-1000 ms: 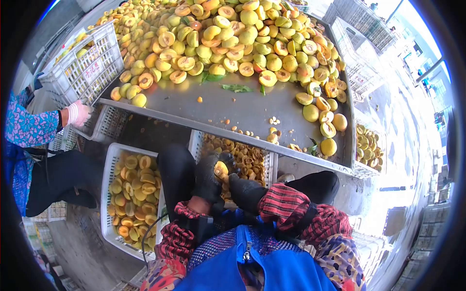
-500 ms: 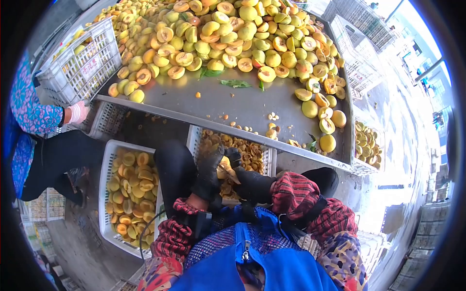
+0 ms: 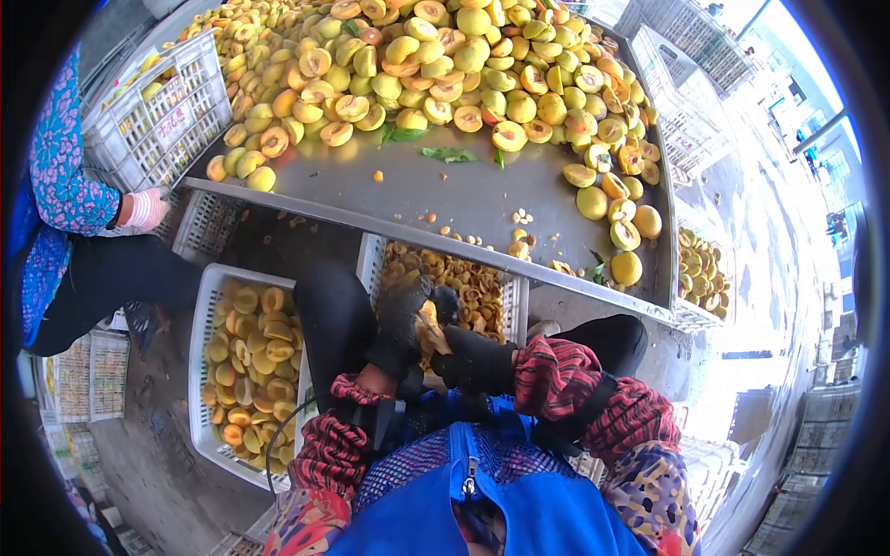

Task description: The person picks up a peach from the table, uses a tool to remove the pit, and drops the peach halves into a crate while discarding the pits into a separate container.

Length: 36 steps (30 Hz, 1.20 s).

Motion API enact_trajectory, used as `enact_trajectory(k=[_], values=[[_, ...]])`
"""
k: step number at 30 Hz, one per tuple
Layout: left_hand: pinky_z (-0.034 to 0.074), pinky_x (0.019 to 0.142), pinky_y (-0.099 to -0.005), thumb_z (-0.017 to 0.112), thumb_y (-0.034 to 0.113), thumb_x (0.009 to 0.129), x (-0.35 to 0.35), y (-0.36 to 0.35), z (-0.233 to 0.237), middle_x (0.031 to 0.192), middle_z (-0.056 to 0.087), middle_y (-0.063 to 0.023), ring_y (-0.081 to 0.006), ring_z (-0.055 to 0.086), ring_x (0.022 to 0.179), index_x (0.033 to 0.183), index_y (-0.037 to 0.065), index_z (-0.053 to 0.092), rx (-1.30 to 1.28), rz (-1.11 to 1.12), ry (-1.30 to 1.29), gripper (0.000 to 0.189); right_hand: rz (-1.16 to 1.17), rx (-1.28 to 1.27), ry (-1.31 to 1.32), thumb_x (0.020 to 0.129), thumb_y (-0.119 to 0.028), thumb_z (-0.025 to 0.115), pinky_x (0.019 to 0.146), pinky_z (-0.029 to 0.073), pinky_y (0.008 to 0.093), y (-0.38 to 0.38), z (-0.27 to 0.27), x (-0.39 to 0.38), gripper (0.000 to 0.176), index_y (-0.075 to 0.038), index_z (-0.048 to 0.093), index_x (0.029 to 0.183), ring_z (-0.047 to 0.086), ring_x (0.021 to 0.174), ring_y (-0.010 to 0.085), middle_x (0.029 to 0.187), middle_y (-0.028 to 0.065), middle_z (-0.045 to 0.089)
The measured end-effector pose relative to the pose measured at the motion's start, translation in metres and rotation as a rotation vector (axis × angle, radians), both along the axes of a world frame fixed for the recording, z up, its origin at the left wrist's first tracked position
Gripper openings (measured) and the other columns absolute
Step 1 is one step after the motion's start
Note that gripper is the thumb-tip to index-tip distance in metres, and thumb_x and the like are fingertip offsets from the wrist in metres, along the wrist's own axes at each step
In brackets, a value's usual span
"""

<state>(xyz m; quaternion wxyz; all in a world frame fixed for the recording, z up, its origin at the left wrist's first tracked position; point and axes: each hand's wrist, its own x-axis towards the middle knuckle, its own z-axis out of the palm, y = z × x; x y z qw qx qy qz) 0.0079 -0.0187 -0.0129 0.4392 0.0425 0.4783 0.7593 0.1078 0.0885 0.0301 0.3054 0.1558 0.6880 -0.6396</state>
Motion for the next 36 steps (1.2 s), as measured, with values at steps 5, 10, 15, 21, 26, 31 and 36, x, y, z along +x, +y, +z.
enact_trajectory(k=[5,10,15,21,26,31,36], values=[[0.048,0.073,-0.0288,0.038,0.032,0.095,-0.001,0.000,0.018,0.091,0.064,-0.0098,-0.0169,0.060,0.081,0.098,-0.001,0.060,0.030,0.087,-0.100,0.040,-0.240,-0.259,-0.002,0.081,-0.013,0.056,0.045,0.039,0.0238,-0.006,0.007,0.000,0.025,-0.007,0.051,0.104,0.051,0.054,0.0108,0.069,0.0023,0.051],[0.048,0.074,-0.0289,0.036,0.033,0.096,0.000,-0.002,0.005,0.093,0.063,-0.0104,-0.0177,0.060,0.082,0.101,-0.001,0.060,0.079,0.104,-0.026,0.042,-0.256,-0.301,-0.056,0.081,-0.014,0.058,0.042,0.037,0.0218,0.000,0.005,-0.001,0.028,-0.007,0.052,0.107,0.049,0.050,0.0090,0.069,0.0019,0.052],[0.049,0.071,-0.0296,0.035,0.035,0.096,-0.001,-0.002,0.002,0.090,0.063,-0.0096,-0.0186,0.060,0.081,0.100,0.001,0.059,0.205,0.108,-0.171,0.042,-0.255,-0.450,-0.083,0.082,-0.016,0.059,0.040,0.036,0.0209,0.005,0.010,0.001,0.028,-0.007,0.051,0.108,0.049,0.050,0.0078,0.067,0.0013,0.053],[0.050,0.067,-0.0278,0.034,0.033,0.095,0.002,0.004,-0.001,0.092,0.061,-0.0085,-0.0164,0.060,0.079,0.103,0.002,0.057,0.185,0.162,-0.299,0.039,-0.331,-0.343,0.011,0.084,-0.017,0.058,0.037,0.035,0.0221,-0.011,0.014,0.002,0.023,-0.005,0.051,0.103,0.048,0.044,0.0081,0.065,0.0008,0.051],[0.049,0.066,-0.0248,0.036,0.031,0.095,0.002,-0.005,-0.038,0.094,0.061,-0.0079,-0.0137,0.059,0.079,0.108,0.000,0.055,0.060,0.241,0.098,0.038,-0.392,-0.482,0.008,0.085,-0.016,0.057,0.035,0.034,0.0238,-0.013,0.002,0.000,0.017,-0.005,0.050,0.095,0.045,0.042,0.0083,0.062,0.0012,0.049],[0.044,0.051,-0.0238,0.038,0.032,0.094,0.003,0.006,-0.052,0.071,0.055,-0.0022,-0.0114,0.052,0.058,0.089,0.005,0.057,-0.036,0.403,0.223,0.034,-0.487,-0.685,-0.077,0.084,-0.015,0.058,0.037,0.035,0.0237,-0.017,0.010,-0.001,0.017,-0.004,0.051,0.096,0.045,0.042,0.0093,0.064,0.0030,0.051],[0.047,0.054,-0.0268,0.039,0.034,0.093,-0.003,0.000,-0.031,0.080,0.056,-0.0061,-0.0137,0.054,0.059,0.096,0.004,0.054,-0.057,0.340,-0.109,0.034,-0.493,-0.563,0.048,0.084,-0.013,0.058,0.039,0.036,0.0231,-0.027,-0.025,0.003,0.022,-0.006,0.048,0.102,0.044,0.044,0.0086,0.066,0.0019,0.051]])
